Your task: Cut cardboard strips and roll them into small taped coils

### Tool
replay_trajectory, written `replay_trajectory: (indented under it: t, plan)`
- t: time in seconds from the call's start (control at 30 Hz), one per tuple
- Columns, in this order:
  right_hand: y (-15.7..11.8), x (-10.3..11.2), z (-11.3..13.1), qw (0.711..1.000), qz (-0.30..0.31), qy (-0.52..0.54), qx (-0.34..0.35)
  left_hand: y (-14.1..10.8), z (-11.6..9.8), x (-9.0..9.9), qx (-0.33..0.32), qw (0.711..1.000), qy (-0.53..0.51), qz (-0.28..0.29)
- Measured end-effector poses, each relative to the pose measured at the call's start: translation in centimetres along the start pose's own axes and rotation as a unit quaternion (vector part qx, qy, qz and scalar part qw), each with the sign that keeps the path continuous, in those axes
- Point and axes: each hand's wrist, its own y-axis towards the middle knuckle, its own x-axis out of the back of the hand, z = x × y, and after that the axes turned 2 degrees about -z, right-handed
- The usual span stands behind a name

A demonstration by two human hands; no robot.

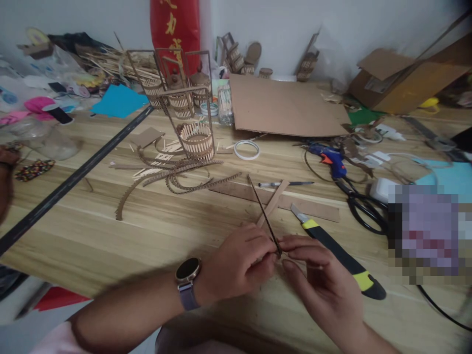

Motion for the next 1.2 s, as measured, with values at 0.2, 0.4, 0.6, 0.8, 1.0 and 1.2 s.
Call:
replay_trajectory:
  t: [0.2, 0.4, 0.6, 0.8, 1.0, 1.2]
  plan:
    - [-0.1, 0.1, -0.5, 0.999, 0.001, 0.036, -0.012, 0.3, 0.2, 0.5, -0.062, 0.997, 0.040, 0.023]
    - [0.1, 0.3, -0.3, 0.998, 0.021, 0.045, -0.041, 0.5, 0.8, 0.7, -0.147, 0.984, 0.097, 0.022]
    - [-0.1, 0.5, -0.5, 0.998, 0.037, -0.021, -0.039, 0.5, 0.8, 0.7, -0.172, 0.971, 0.162, 0.038]
    - [0.3, 0.2, 0.1, 0.998, 0.019, -0.045, 0.027, 0.1, 0.5, 0.1, -0.134, 0.978, 0.157, 0.041]
    - [0.1, 0.2, 0.4, 0.997, -0.005, -0.077, 0.002, 0.1, -0.2, 0.0, -0.072, 0.991, 0.112, 0.029]
    - [0.1, 0.2, 0.4, 0.995, -0.008, -0.096, -0.001, -0.1, -0.3, -0.1, 0.027, 0.992, 0.105, 0.070]
